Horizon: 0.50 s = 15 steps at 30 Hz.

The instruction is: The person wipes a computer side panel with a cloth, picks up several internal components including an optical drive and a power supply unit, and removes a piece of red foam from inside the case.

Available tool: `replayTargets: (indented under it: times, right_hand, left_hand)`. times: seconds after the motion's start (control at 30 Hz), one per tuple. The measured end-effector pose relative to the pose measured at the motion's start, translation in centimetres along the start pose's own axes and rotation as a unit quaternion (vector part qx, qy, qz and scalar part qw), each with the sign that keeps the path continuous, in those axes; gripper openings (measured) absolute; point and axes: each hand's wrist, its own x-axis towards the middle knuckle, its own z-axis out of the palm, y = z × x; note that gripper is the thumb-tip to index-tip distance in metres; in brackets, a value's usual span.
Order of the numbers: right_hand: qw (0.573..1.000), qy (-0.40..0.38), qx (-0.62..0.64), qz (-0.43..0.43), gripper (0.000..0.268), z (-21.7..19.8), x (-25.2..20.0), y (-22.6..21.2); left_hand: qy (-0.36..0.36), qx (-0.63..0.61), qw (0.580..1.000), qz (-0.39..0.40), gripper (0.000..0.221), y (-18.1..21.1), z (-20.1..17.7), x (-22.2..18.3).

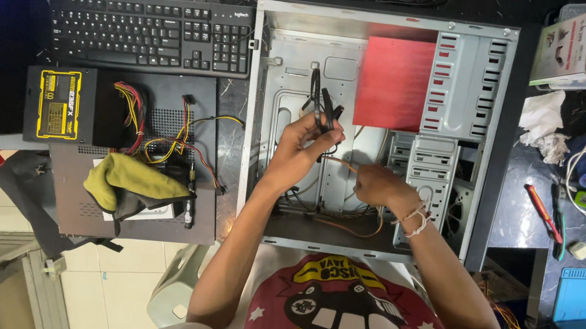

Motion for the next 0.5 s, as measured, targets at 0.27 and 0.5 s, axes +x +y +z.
replayTargets:
  times: [0.27, 0.5]
  right_hand:
    - [0.997, 0.034, 0.074, 0.002, 0.029, -5.1, -4.6, -4.9]
    - [0.944, 0.149, 0.291, -0.054, 0.027, -8.5, -9.5, -6.3]
  left_hand:
    - [0.001, 0.010, 1.000, 0.012, 0.007, 1.8, -0.1, 0.0]
    - [-0.005, 0.048, 0.998, 0.038, 0.008, 4.7, -0.4, -0.7]
